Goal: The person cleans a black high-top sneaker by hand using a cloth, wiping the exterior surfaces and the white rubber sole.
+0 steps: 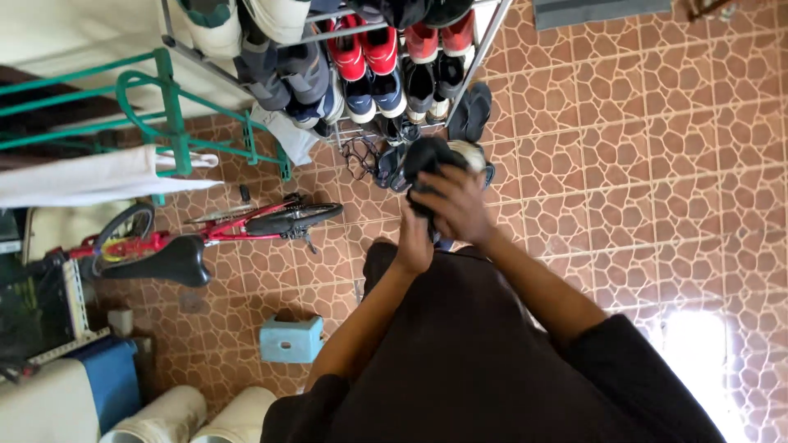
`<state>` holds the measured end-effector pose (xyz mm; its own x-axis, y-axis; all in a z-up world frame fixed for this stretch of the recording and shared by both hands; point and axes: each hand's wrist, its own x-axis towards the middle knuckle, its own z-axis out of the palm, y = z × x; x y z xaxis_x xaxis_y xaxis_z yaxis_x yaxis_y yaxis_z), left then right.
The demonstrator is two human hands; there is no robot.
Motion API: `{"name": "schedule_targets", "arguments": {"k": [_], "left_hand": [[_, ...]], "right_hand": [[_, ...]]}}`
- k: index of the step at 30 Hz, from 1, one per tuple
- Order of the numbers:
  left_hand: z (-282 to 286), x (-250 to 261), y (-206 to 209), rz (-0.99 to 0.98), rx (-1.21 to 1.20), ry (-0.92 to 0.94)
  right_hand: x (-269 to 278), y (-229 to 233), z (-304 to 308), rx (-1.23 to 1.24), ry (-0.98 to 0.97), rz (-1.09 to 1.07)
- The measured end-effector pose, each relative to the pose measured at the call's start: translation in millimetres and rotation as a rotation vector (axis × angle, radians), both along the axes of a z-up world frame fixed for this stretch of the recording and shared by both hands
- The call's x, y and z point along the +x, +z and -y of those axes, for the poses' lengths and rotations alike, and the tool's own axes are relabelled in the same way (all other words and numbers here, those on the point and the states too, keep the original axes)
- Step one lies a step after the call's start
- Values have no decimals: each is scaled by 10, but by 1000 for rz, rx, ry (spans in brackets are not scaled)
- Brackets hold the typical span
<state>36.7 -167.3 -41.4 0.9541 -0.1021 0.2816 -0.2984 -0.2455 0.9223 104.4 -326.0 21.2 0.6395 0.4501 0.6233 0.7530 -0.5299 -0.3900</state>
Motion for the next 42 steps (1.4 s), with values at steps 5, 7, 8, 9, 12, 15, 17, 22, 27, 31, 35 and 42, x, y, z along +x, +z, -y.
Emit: {"name": "schedule_targets", "arguments": {"k": [5,7,8,9,12,15,17,22,27,31,35,42], "left_hand": [[144,425,248,-471,-678,-344],[64,569,590,-383,-339,-457],[14,610,768,-355,-267,-523],[-45,644,927,-332,-196,-587],[-149,763,1259,-532,-23,-552],[-257,887,1466,-788,-240,-678],[-241,788,1518,-702,-220,-547],[-394,837,1370,-339,-431,-698],[-406,788,1128,-302,-899,-519],[-412,855,834,-169,-1078,-391],[-423,806,608,-62,-1139,-288],[-171,526,892,-120,-699,-99]], "right_hand": [[566,1033,440,-77,69,-397],[623,1230,647,-66,55,-601],[658,1249,748,-58,46,-701],[717,1195,811,51,208,-836],[866,756,950,347,588,-1109],[974,180,991,516,701,-1114],[914,-169,991,582,740,-1111],[666,-979,998,969,699,-1457],[306,-1363,812,1046,616,-1602],[199,-1107,532,1582,728,-1881],[112,-757,398,1942,623,-1755],[121,-434,279,2145,288,-1572]]}}
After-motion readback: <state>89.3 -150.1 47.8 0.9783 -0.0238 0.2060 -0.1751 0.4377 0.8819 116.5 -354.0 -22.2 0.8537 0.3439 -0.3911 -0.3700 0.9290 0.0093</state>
